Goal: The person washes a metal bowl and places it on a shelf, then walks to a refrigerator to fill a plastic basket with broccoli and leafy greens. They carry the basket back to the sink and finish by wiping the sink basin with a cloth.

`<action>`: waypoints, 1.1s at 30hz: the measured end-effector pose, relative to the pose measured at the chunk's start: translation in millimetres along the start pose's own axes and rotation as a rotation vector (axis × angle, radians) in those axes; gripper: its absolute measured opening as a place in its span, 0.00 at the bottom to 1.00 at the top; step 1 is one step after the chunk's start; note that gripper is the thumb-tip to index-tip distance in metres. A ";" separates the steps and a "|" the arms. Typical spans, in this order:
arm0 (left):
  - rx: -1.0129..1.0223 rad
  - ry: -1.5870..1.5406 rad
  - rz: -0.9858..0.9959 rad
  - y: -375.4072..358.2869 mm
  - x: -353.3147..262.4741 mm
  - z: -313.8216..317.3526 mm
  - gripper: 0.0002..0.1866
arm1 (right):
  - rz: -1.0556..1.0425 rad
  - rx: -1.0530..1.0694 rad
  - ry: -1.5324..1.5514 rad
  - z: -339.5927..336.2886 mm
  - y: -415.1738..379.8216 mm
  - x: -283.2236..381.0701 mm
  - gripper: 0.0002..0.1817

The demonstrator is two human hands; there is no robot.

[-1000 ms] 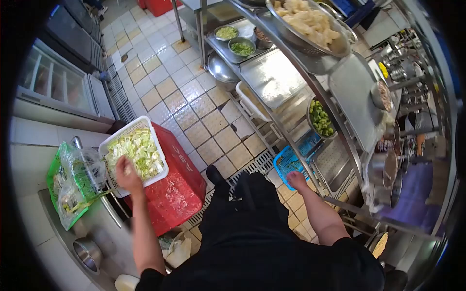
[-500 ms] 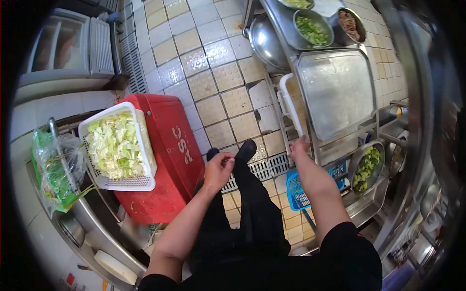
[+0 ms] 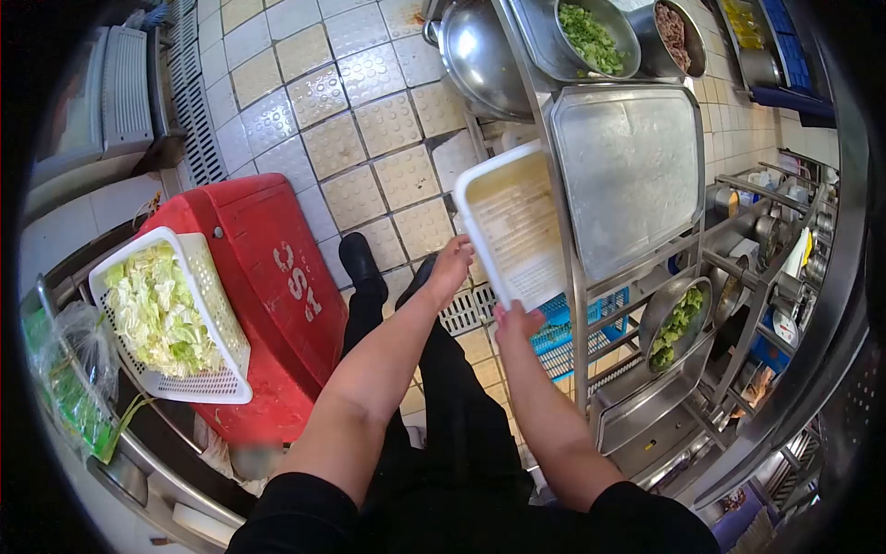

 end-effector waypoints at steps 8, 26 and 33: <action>-0.120 -0.488 -0.119 -32.0 12.2 -31.2 0.10 | 0.283 0.093 -0.280 -44.7 -49.5 -9.7 0.23; -0.658 0.783 0.339 12.6 10.0 -141.6 0.22 | 0.641 0.463 -0.132 -223.2 -168.3 20.0 0.29; -0.510 0.846 0.416 -24.8 -36.7 -125.9 0.37 | 0.619 0.246 0.085 -209.1 -189.9 15.0 0.30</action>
Point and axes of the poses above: each hand's wrist, its own y-axis towards the middle knuckle, its own z-axis out of the palm, x = y × z, the point moved 1 cm from there along y, towards the middle knuckle, and after that the axes turned 4 degrees about y, right-handed, at the moved point
